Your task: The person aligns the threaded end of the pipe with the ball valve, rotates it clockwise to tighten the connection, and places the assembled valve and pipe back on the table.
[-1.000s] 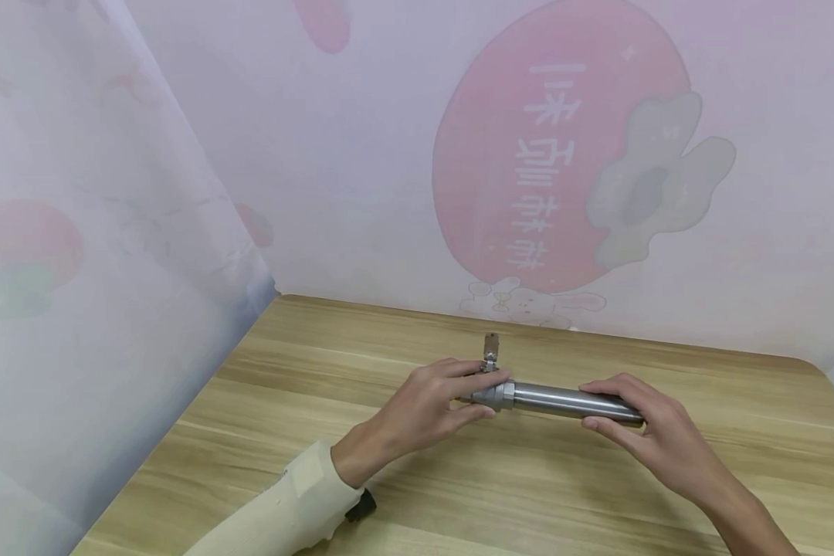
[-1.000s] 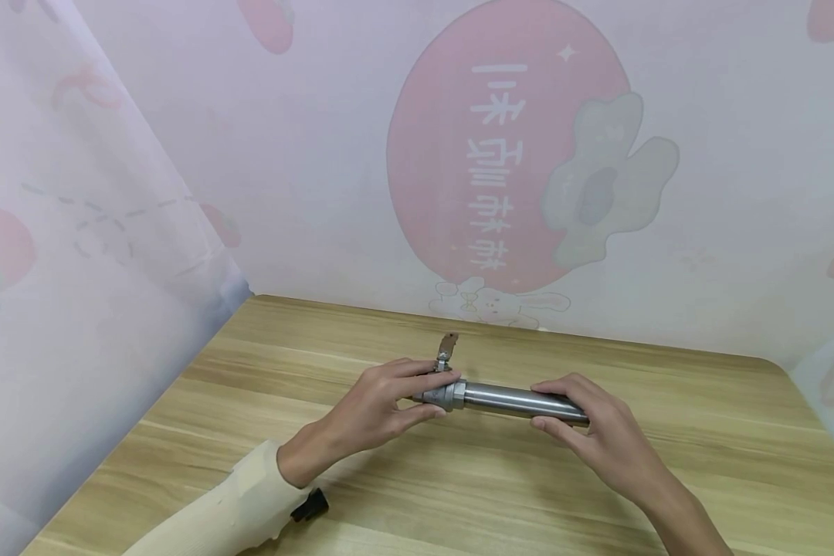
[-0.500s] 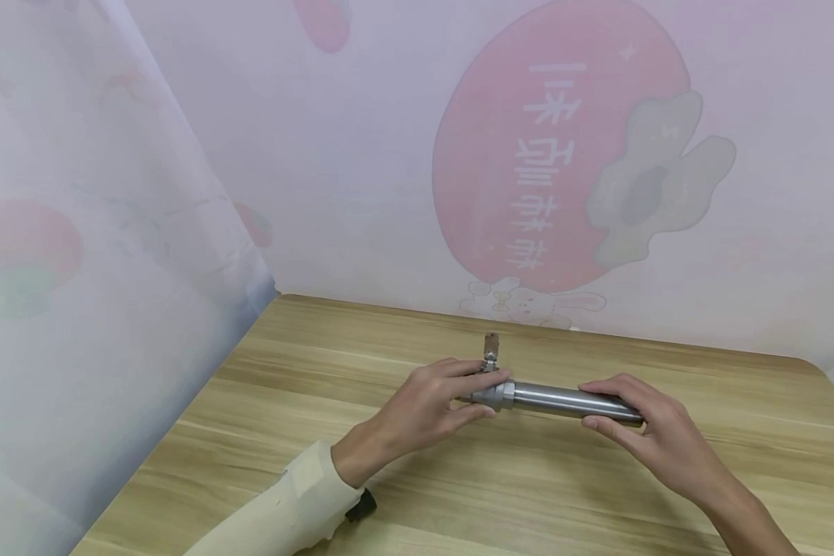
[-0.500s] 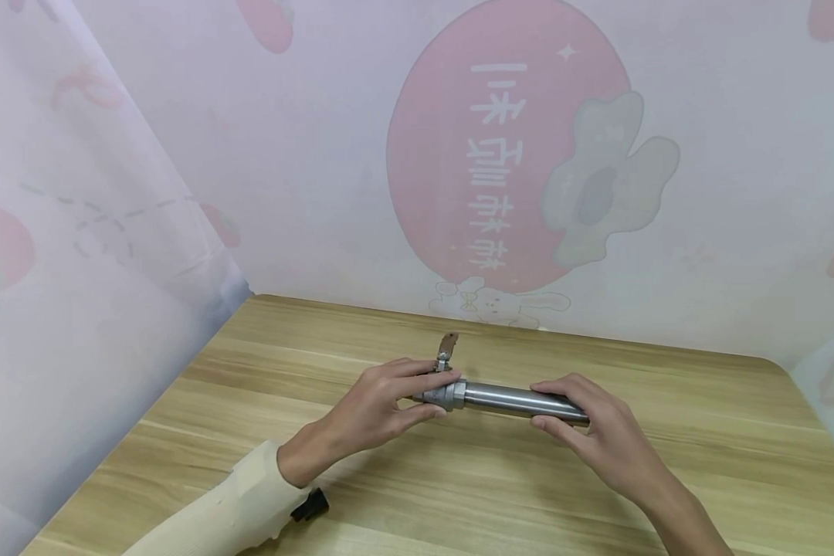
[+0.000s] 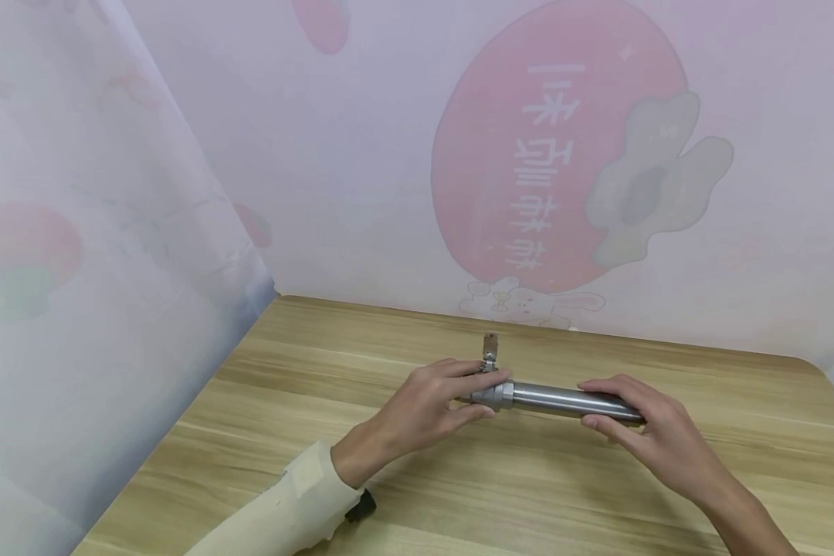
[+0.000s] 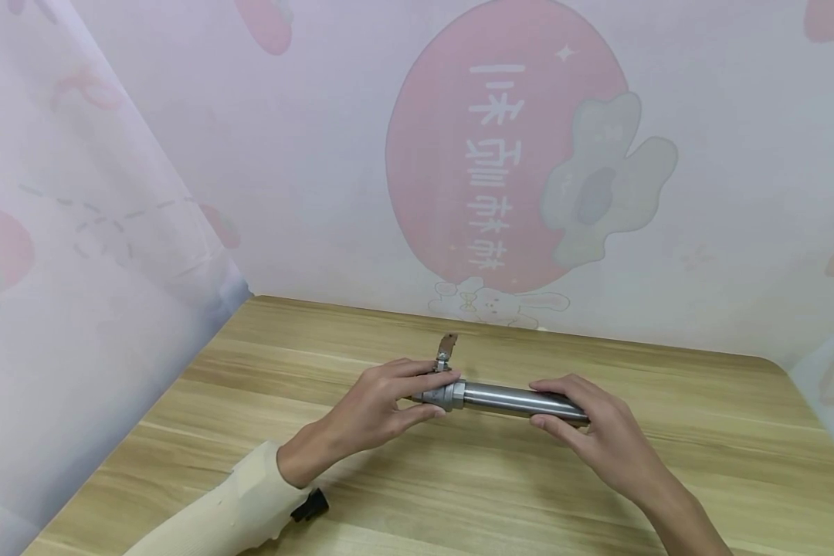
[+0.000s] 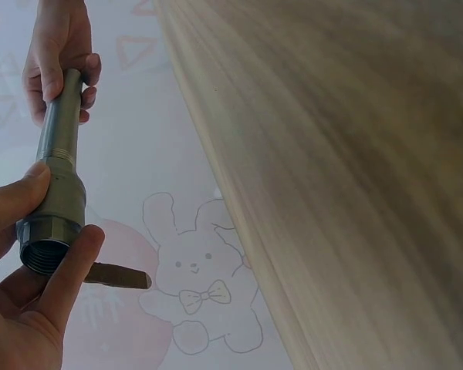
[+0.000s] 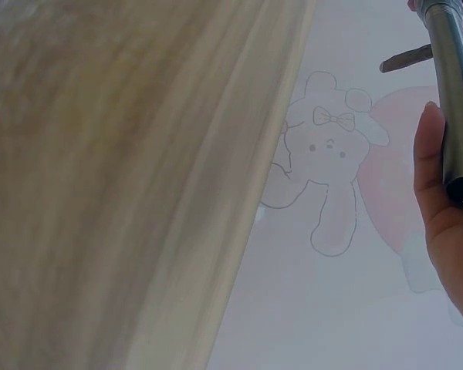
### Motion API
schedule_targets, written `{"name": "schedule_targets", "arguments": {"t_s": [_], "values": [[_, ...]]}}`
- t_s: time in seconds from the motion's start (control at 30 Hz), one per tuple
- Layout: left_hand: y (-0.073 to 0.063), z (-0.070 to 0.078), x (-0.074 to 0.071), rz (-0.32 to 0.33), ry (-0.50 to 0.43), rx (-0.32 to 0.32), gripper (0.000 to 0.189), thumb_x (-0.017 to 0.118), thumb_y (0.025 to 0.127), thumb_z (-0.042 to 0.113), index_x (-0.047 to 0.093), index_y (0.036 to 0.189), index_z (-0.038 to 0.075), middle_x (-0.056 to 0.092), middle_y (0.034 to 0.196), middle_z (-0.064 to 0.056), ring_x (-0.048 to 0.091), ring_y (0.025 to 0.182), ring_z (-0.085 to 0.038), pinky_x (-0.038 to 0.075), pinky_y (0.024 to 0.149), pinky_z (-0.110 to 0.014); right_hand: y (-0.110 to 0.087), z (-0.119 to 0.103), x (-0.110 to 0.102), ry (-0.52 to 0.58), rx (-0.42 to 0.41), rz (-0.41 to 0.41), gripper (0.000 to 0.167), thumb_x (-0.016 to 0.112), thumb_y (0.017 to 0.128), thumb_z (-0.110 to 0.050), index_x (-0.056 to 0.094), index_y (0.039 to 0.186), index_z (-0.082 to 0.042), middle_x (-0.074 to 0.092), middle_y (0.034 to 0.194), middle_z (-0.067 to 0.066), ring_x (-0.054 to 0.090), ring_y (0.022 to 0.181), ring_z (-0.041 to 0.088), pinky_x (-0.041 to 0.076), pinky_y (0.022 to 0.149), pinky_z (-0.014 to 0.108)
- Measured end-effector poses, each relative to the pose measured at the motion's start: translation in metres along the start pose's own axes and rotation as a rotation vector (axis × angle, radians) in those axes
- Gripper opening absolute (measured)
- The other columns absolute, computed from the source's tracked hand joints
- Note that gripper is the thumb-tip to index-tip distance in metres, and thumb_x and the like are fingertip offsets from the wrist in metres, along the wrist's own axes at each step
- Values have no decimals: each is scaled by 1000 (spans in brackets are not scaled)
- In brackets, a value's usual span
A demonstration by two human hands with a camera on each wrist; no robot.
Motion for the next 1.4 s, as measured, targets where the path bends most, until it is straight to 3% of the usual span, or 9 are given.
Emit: {"name": "schedule_targets", "arguments": {"t_s": [0.37, 0.63, 1.4], "values": [[-1, -2, 2, 1, -33, -17, 52, 89, 92, 22, 74, 142, 16, 75, 138, -16, 76, 122, -29, 64, 100, -33, 0, -1, -2, -39, 2, 17, 54, 94, 82, -1, 76, 128, -23, 77, 112, -10, 67, 88, 1, 52, 73, 13], [0, -2, 0, 1, -29, -22, 52, 89, 92, 22, 75, 142, 17, 76, 137, -15, 77, 122, -28, 65, 100, -34, 1, -4, 0, -82, -38, 29, 63, 96, 77, 3, 75, 131, -23, 66, 131, -6, 62, 111, -4, 51, 88, 7], [0, -1, -2, 11, -36, -17, 52, 89, 92, 22, 75, 142, 17, 77, 136, -14, 77, 121, -27, 65, 100, -36, 0, -4, -3, -52, -3, 22, 56, 94, 82, -2, 77, 131, -21, 69, 117, -11, 64, 95, 1, 50, 77, 12]]}}
Point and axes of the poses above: each hand's wrist, its own y-axis towards the middle knuckle, its own x-axis out of the palm, z = x × y, the point moved 8 cm from there along y, towards the middle knuckle
